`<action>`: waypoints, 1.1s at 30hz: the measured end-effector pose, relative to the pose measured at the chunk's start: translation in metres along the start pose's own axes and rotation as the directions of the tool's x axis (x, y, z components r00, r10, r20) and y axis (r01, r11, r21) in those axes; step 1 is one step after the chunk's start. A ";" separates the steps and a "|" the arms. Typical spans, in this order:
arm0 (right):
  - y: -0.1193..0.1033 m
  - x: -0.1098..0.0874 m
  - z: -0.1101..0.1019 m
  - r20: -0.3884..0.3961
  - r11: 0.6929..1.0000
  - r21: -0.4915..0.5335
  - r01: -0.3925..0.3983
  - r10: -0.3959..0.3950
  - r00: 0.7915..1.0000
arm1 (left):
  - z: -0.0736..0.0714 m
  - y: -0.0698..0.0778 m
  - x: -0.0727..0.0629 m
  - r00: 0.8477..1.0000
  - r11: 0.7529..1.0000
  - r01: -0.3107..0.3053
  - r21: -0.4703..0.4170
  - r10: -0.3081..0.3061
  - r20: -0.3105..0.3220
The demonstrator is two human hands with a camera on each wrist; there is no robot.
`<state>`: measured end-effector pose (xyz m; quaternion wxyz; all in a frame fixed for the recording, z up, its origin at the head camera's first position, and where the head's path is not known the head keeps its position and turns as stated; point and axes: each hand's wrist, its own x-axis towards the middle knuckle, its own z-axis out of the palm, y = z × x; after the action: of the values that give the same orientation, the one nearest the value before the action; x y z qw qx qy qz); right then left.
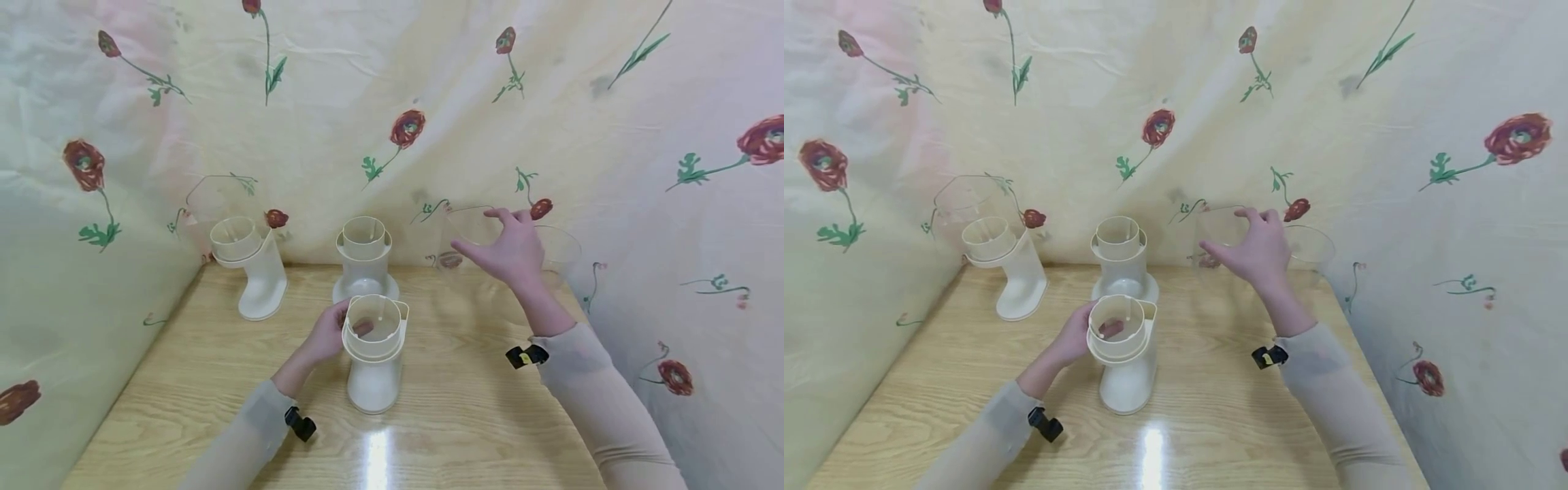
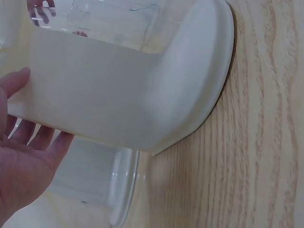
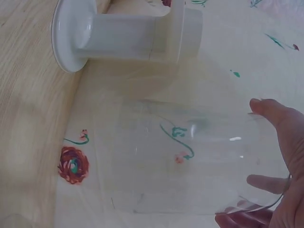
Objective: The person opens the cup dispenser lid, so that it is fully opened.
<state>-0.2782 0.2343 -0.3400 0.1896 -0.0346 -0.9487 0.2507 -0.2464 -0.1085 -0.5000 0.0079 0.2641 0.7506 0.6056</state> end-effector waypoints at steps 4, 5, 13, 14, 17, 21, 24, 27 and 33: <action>0.005 0.000 0.011 -0.050 0.999 0.001 -0.046 0.046 0.998 | 0.002 0.000 0.001 1.000 1.000 -0.028 0.005 0.028 -0.013; 0.005 0.000 0.013 -0.058 0.998 0.004 -0.057 0.057 0.997 | 0.003 0.001 0.001 0.999 0.999 -0.033 0.007 0.033 -0.019; 0.014 0.000 0.031 -0.070 0.988 -0.062 -0.142 0.138 0.988 | -0.002 -0.004 -0.001 0.989 0.994 -0.069 0.088 0.079 -0.121; 0.016 0.000 0.034 -0.067 0.986 -0.075 -0.150 0.145 0.987 | -0.006 -0.003 -0.001 0.989 0.995 -0.053 0.090 0.065 -0.136; 0.020 0.000 0.042 -0.055 0.982 -0.091 -0.166 0.161 0.985 | -0.021 -0.001 -0.001 0.982 0.991 -0.034 0.127 0.057 -0.178; 0.025 -0.002 0.052 -0.050 0.980 -0.099 -0.174 0.170 0.984 | -0.047 -0.001 0.004 0.971 0.981 -0.070 0.179 0.108 -0.215; 0.031 -0.002 0.059 -0.046 0.978 -0.113 -0.176 0.171 0.984 | -0.069 -0.003 0.009 0.965 0.980 -0.073 0.183 0.115 -0.234; 0.038 -0.002 0.066 -0.043 0.977 -0.123 -0.176 0.171 0.984 | -0.090 -0.004 0.015 0.966 0.987 -0.042 0.153 0.079 -0.246; 0.046 -0.004 0.075 -0.057 0.976 -0.141 -0.163 0.157 0.986 | -0.116 -0.002 0.024 0.952 0.994 -0.049 0.097 0.076 -0.296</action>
<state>-0.3040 0.2386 -0.4241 0.1872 -0.1303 -0.9540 0.1944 -0.3060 -0.2038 -0.4638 -0.1367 0.1931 0.7605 0.6047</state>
